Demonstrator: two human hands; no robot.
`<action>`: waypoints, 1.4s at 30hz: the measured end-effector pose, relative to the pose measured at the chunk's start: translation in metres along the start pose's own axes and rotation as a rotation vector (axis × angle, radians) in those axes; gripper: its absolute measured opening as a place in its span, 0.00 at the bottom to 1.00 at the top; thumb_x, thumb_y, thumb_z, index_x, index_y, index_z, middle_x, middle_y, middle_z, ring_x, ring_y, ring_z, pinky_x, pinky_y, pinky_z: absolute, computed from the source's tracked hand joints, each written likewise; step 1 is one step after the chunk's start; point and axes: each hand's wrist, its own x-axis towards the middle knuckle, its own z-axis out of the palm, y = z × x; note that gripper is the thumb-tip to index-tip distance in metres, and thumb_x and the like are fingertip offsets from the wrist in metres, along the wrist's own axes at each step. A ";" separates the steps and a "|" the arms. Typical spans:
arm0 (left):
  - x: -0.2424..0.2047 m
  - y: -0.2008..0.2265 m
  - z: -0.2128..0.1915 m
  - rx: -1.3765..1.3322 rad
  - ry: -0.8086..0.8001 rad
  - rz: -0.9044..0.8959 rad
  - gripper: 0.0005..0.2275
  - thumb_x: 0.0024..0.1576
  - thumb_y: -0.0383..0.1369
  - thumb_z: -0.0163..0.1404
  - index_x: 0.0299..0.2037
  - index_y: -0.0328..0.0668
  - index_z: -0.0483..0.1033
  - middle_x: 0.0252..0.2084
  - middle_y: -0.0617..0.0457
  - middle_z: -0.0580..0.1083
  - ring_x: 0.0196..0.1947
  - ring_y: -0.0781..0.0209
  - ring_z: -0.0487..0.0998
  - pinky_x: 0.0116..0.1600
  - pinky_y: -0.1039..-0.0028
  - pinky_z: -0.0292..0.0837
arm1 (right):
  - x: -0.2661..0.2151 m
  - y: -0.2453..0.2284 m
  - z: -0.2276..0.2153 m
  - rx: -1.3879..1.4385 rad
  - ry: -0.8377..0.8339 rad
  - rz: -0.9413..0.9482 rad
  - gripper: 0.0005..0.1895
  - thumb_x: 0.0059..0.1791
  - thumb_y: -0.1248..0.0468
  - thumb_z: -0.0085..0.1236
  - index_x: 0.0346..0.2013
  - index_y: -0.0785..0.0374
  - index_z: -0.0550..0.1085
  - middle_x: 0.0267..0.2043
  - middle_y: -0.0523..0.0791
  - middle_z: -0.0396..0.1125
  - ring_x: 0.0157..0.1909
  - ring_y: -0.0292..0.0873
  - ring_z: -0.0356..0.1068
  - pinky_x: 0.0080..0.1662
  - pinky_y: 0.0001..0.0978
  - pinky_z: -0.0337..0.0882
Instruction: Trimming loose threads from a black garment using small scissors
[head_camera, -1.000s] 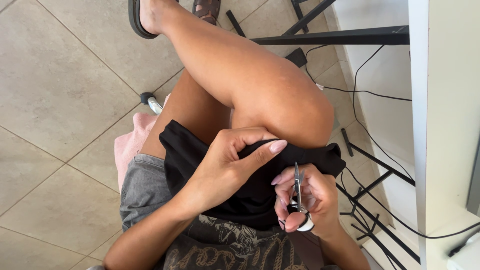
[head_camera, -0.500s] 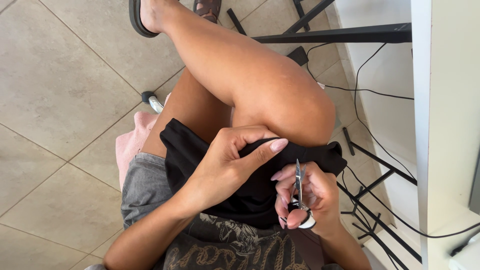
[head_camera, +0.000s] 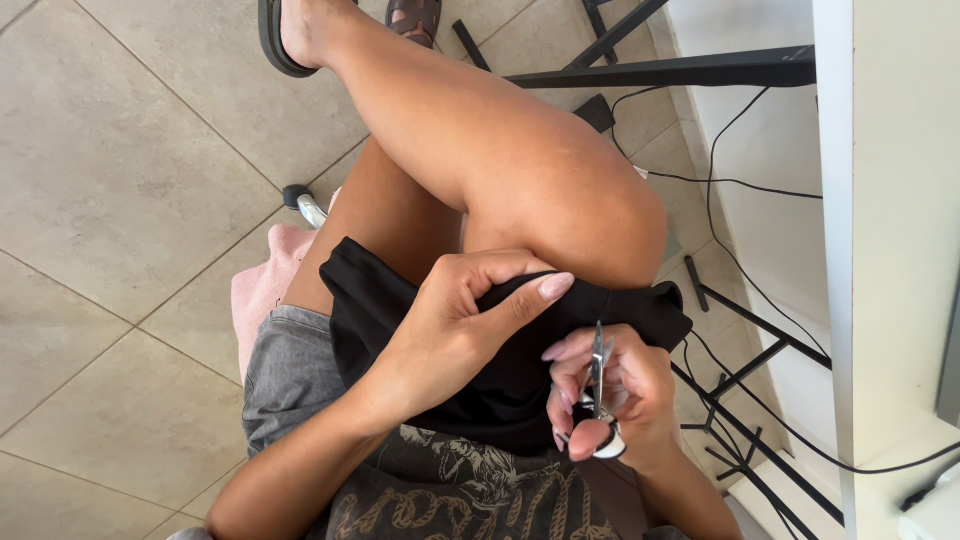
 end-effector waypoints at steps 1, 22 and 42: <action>0.000 0.001 0.000 0.004 0.003 0.002 0.15 0.70 0.37 0.50 0.28 0.46 0.73 0.29 0.66 0.68 0.33 0.78 0.64 0.39 0.80 0.62 | 0.001 -0.002 0.000 -0.026 -0.005 0.005 0.36 0.46 0.45 0.74 0.49 0.74 0.71 0.26 0.46 0.61 0.19 0.41 0.69 0.23 0.26 0.75; 0.003 -0.010 -0.002 0.316 0.051 0.228 0.10 0.68 0.33 0.53 0.39 0.37 0.84 0.38 0.58 0.83 0.41 0.72 0.79 0.49 0.77 0.73 | -0.001 -0.147 -0.123 -1.424 0.309 -0.327 0.41 0.46 0.69 0.73 0.69 0.81 0.64 0.75 0.64 0.54 0.83 0.69 0.53 0.86 0.60 0.49; -0.009 -0.002 0.012 0.233 0.063 0.191 0.12 0.68 0.34 0.52 0.35 0.38 0.83 0.33 0.60 0.80 0.36 0.75 0.76 0.44 0.79 0.71 | -0.002 -0.063 -0.122 -1.381 0.496 -0.678 0.12 0.56 0.80 0.67 0.54 0.72 0.80 0.54 0.54 0.75 0.57 0.54 0.75 0.63 0.44 0.74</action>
